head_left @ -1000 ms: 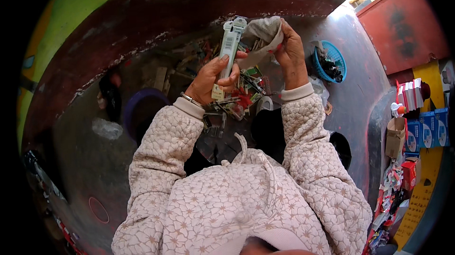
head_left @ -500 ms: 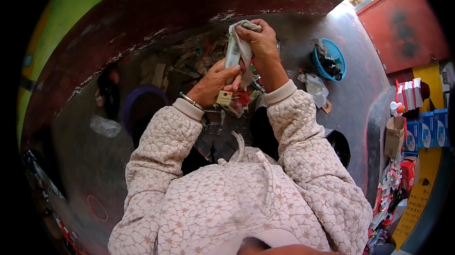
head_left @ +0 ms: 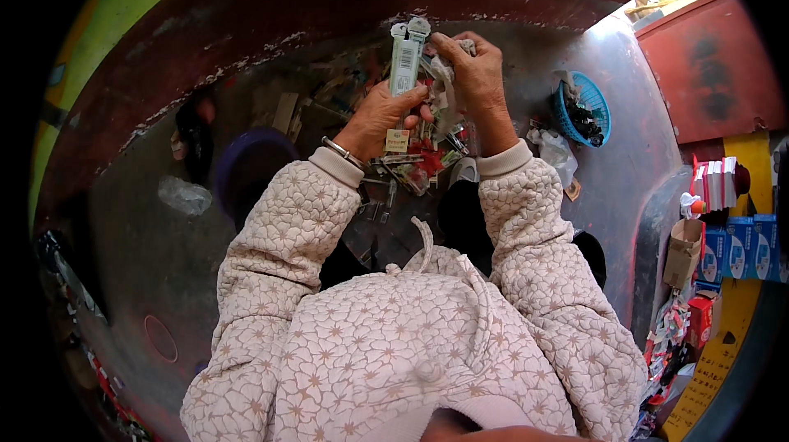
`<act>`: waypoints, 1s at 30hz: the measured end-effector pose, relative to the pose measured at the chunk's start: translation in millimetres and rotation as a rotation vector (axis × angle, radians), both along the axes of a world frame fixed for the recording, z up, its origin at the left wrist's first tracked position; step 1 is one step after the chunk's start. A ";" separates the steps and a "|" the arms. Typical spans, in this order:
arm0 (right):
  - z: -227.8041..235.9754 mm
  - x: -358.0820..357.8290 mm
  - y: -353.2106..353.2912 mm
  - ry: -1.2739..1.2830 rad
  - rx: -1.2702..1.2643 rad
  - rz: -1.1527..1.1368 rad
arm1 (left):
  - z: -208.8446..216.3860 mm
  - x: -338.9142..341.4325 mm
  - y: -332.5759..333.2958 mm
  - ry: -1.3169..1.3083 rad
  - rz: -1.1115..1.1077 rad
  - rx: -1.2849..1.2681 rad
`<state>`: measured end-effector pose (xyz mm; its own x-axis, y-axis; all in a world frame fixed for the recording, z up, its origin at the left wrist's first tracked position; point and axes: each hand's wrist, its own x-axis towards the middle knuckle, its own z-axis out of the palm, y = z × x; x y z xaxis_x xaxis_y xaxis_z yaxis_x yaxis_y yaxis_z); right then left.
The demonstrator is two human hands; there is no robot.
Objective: The person wipes multiple small packaged items with a cloth and then gathers them into a pile by hand while sitting on the floor.
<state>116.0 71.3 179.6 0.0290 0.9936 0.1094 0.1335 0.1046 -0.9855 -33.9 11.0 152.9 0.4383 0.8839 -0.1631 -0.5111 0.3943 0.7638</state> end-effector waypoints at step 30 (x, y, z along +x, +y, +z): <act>10.1 -7.4 -16.3 -0.311 0.189 0.144 | 5.1 0.1 -3.8 0.215 0.022 0.144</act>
<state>108.6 54.9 189.7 -0.1730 0.9464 0.2726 0.3933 0.3201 -0.8619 -33.8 7.1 158.1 0.3874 0.9138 -0.1222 -0.3383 0.2642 0.9032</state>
